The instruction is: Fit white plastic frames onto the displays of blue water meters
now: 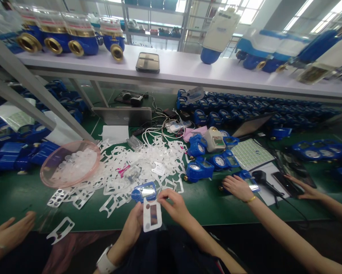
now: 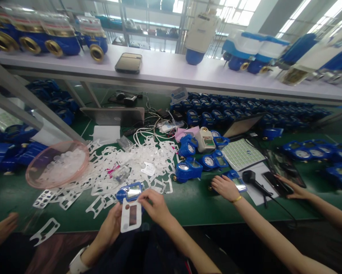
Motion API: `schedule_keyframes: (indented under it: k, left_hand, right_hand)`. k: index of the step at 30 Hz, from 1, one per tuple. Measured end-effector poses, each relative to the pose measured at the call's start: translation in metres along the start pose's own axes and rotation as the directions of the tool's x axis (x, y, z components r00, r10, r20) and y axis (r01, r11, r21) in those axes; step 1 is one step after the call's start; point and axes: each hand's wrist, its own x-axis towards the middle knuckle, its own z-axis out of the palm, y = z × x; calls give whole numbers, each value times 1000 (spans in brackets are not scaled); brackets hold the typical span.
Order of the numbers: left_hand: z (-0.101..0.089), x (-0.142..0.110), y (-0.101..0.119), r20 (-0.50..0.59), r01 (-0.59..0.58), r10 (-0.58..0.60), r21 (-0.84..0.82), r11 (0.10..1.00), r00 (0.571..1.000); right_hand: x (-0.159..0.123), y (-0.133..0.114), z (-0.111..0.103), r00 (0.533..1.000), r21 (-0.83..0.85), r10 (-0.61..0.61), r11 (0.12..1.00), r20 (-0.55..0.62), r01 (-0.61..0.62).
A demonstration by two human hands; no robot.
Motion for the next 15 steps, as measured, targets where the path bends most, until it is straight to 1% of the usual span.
schedule_keyframes:
  k: [1, 2, 3, 4, 6, 8, 10, 12, 14, 15]
  left_hand:
    - [0, 1, 0, 38, 37, -33, -93, 995, 999]
    - [-1, 1, 0, 106, 68, -51, -166, 984, 993]
    - [-1, 2, 0, 172, 87, -53, -200, 976, 984]
    - [0, 3, -2, 182, 72, -37, -193, 979, 983]
    - [0, 5, -4, 171, 29, -7, -129, 991, 985]
    - [0, 7, -6, 137, -39, 48, -66, 997, 989]
    - [-4, 9, -4, 90, -138, 136, 15, 990, 987]
    - [-11, 11, 2, 67, -216, 209, 129, 968, 976]
    - [-22, 11, 9, 93, -240, 224, 246, 939, 970]
    - [-28, 12, 13, 117, -251, 226, 297, 921, 967]
  right_hand:
    - [1, -2, 1, 999, 40, 40, 998, -11, -40]
    - [1, -4, 2, 997, 76, 71, 995, -9, -70]
    - [2, -6, 4, 996, 101, 91, 991, 1, -91]
    - [2, -7, 5, 995, 116, 102, 988, 11, -103]
    - [2, -10, 7, 994, 129, 109, 985, 32, -112]
    - [1, -9, 9, 991, 150, 123, 980, 56, -130]
    - [0, -6, 9, 976, 228, 202, 950, 82, -216]
    - [0, -1, 6, 945, 335, 318, 884, 81, -326]
    - [1, 4, 0, 921, 395, 387, 840, 44, -372]
    - [3, 6, -4, 919, 393, 394, 842, 18, -369]
